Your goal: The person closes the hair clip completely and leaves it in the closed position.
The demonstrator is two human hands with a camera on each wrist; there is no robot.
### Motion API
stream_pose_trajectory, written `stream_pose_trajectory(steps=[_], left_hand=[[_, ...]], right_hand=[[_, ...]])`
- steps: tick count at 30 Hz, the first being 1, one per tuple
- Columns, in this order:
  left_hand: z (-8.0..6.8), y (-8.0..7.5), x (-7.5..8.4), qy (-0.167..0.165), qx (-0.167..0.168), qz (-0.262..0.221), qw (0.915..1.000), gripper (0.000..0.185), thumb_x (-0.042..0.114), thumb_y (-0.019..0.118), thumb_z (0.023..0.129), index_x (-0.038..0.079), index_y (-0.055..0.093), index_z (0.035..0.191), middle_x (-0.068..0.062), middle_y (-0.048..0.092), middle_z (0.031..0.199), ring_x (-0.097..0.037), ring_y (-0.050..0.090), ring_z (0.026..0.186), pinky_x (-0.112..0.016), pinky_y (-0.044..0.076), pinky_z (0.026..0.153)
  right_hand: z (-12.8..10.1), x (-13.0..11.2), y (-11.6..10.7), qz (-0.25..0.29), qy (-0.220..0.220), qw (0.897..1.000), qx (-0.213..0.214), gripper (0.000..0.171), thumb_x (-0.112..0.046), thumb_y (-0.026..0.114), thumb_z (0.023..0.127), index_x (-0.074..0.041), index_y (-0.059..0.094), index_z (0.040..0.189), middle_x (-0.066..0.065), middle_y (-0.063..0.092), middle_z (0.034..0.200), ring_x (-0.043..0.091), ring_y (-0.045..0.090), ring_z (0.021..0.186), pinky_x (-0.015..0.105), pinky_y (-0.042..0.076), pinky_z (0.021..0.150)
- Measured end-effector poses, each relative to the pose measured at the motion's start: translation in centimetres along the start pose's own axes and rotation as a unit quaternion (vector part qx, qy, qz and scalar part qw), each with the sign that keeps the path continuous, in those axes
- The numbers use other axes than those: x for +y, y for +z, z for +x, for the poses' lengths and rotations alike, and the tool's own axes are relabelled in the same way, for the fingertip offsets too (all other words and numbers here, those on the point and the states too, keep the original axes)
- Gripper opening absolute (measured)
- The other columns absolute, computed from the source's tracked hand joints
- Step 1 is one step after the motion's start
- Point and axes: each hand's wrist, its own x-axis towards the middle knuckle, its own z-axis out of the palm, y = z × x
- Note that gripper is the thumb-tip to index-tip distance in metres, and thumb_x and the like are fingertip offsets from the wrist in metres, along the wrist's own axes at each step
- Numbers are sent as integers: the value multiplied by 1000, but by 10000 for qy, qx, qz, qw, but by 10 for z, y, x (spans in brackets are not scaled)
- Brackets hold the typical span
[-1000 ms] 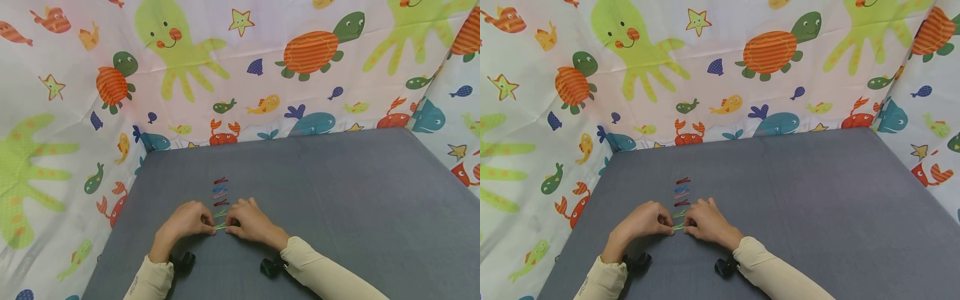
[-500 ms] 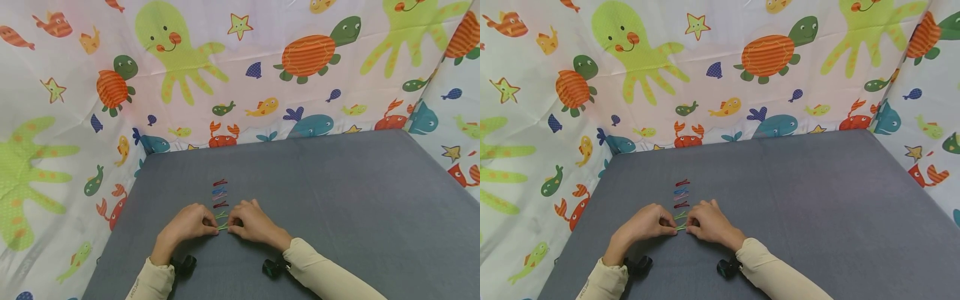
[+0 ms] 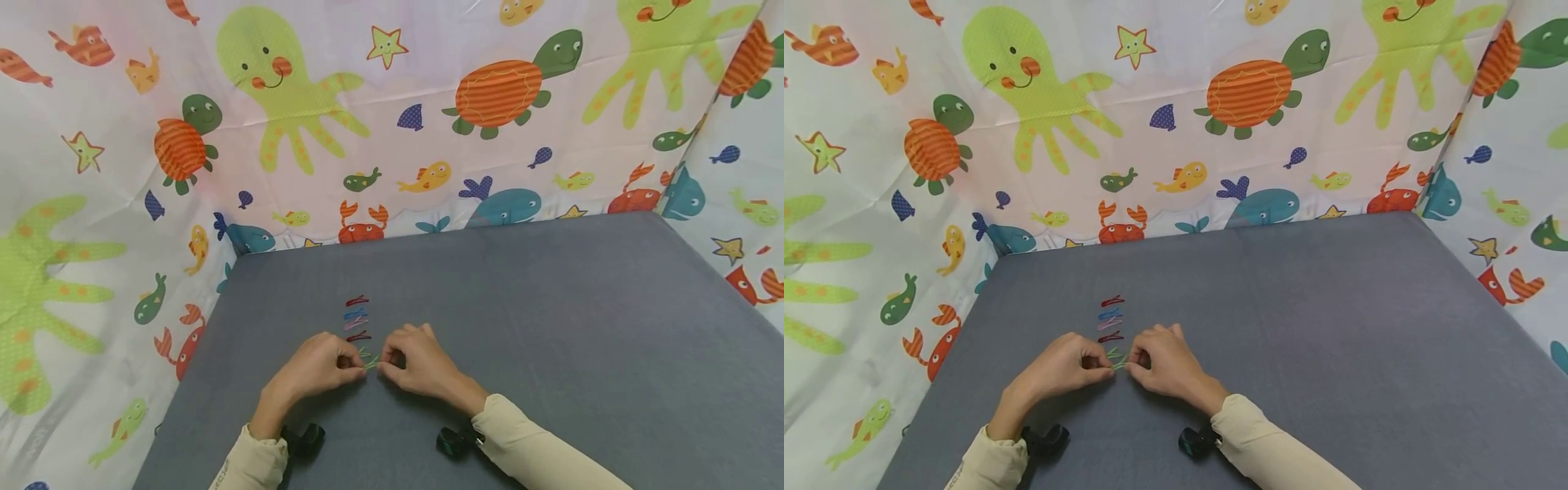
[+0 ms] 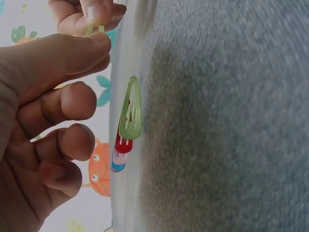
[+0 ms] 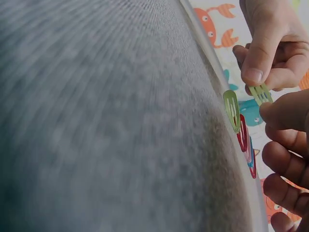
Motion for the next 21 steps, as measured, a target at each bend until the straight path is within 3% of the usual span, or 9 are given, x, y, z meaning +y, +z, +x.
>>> stream_pose_trajectory(steps=[11,21], left_hand=[[11,0,12,187,196,43,9996,8,17,80,88,20,79,80,17,55,58,3,44,51,-19,36,49],[21,-3,21,527,316,-14,9981,5,18,79,89,20,80,84,17,56,59,3,44,51,-19,36,49]], right_hand=[[-5,3,-11,-331,-37,9978,581,22,-22,83,83,-27,63,75,-12,62,74,5,48,74,34,29,83],[-9,6,-26,-182,37,9962,846,25,-25,86,83,-26,62,75,-10,63,75,15,54,75,37,29,85]])
